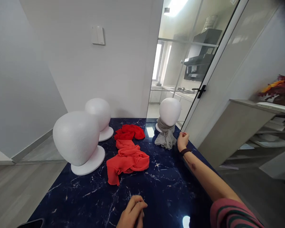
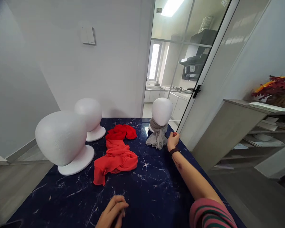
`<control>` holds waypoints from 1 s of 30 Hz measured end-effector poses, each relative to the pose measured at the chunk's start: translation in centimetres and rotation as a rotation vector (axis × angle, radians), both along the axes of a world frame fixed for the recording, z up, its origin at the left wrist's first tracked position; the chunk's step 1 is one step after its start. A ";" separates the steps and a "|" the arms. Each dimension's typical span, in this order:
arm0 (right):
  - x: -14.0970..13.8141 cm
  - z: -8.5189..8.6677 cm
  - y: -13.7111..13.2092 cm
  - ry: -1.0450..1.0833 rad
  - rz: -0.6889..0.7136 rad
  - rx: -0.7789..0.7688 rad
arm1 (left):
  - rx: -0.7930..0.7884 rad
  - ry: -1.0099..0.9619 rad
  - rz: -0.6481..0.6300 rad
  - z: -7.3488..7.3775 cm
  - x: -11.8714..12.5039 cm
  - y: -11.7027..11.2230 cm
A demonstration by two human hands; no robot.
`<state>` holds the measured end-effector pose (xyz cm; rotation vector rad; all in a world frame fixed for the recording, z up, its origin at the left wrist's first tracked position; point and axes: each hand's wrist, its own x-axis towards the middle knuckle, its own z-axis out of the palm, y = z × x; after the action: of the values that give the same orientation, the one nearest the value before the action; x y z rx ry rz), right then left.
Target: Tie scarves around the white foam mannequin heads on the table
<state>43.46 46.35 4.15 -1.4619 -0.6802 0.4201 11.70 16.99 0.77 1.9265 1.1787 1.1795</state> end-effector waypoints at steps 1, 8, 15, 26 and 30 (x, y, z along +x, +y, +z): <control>-1.1 0.0 -1.7 -0.047 0.008 0.012 | -0.004 -0.021 0.010 0.8 -0.2 -0.1; -12.3 0.8 -13.7 -0.732 0.716 0.209 | 0.047 -0.148 0.361 3.8 -2.6 0.6; -21.5 1.5 -16.9 -1.114 1.013 0.186 | 0.010 -0.254 1.200 3.4 -10.8 7.1; -20.2 0.7 -22.6 -1.300 1.043 -0.118 | 0.035 0.059 1.138 3.4 -15.4 11.8; -16.1 0.5 -23.0 -1.295 0.962 -0.230 | 0.039 0.059 1.148 3.7 -15.7 12.3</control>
<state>27.35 23.34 4.69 -1.4238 -2.4729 0.2095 -4.03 29.28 4.48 1.2230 2.4318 1.6496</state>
